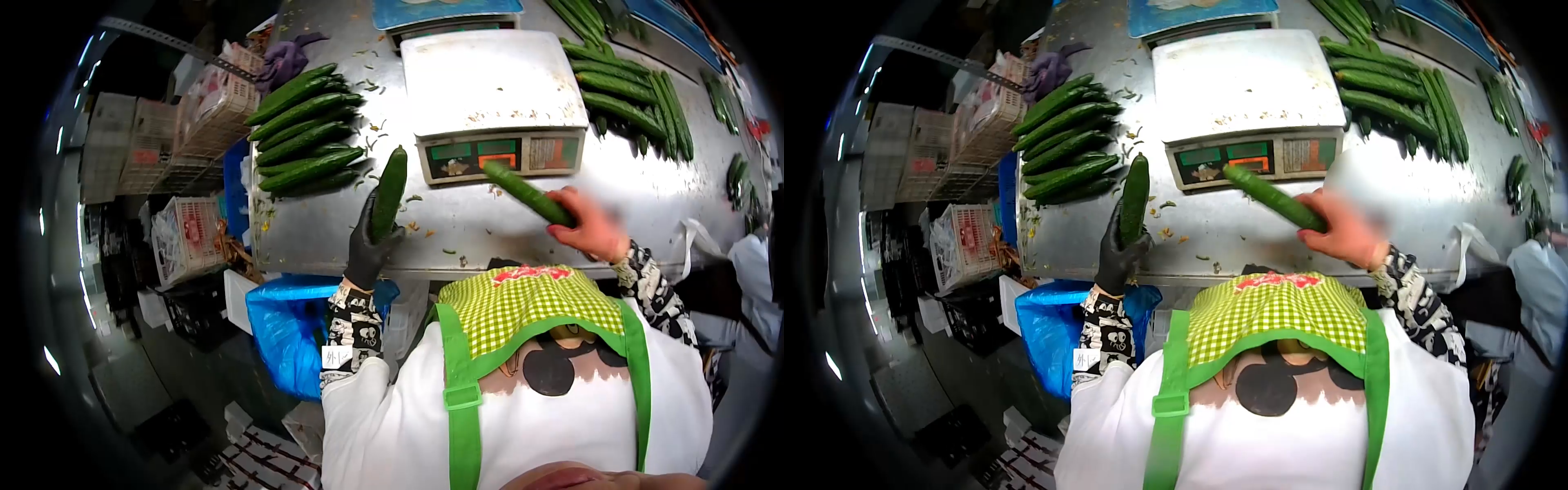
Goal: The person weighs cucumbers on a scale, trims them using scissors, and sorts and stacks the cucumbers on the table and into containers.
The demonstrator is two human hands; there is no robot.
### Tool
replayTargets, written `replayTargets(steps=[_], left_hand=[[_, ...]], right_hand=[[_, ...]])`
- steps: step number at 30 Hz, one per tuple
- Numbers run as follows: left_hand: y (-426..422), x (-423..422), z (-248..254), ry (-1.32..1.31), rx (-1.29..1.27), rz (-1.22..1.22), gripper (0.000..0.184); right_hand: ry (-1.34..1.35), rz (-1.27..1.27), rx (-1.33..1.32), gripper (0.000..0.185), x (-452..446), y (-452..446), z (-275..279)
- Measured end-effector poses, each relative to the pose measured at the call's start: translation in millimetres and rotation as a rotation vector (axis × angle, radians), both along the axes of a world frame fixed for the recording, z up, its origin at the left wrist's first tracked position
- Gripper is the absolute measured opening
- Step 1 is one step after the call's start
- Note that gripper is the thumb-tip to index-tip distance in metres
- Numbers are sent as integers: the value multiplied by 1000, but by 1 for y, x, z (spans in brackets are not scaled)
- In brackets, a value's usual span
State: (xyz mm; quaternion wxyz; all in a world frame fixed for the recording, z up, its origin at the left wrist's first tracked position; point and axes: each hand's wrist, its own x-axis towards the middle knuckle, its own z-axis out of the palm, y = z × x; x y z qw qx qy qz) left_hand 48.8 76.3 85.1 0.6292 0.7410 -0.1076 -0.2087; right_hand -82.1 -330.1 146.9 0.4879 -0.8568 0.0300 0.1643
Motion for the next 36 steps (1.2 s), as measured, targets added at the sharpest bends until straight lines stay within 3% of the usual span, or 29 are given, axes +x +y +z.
replayTargets(steps=[2, 4, 5, 6, 7, 10, 12, 13, 17, 22, 25, 29, 36], left_hand=[[-6, -2, 6, 75, 183, 96, 65], [-17, 3, 12, -326, 458, -55, 55], [-26, 3, 14, -614, 593, -68, 52], [-33, 10, 27, -680, 751, -194, 54], [-30, 18, 18, -795, 835, -269, 55], [-14, 32, -5, -992, 1003, -386, 60], [-5, 30, 5, -940, 982, -325, 64], [14, 39, -22, -901, 1099, -291, 66], [70, 59, -29, -950, 1180, -59, 69], [118, 70, -38, -893, 1278, 65, 73], [109, 64, -11, -914, 1218, 129, 69], [102, 84, -21, -1093, 1054, 225, 69], [87, 202, -34, -1137, 1155, 429, 67]], right_hand=[[-504, 83, -262, 54, 14, -35, -23], [-568, 110, -164, 61, 49, -69, -39], [-574, 116, -317, 64, 65, -70, -22], [-577, 117, -470, 67, 80, -71, -5], [-708, 136, -530, 67, 96, -73, -4], [-724, 173, -623, 57, 136, -72, -9], [-645, 141, -644, 55, 157, -62, -10], [-599, 121, -654, 55, 163, -57, -9], [-485, 20, -704, 45, 176, -12, 19], [-550, -21, -785, 45, 180, 7, 22], [-589, 1, -796, 52, 182, -7, 0], [-659, 98, -787, 61, 186, -31, -8], [-828, 36, -805, 60, 167, -26, 6]])
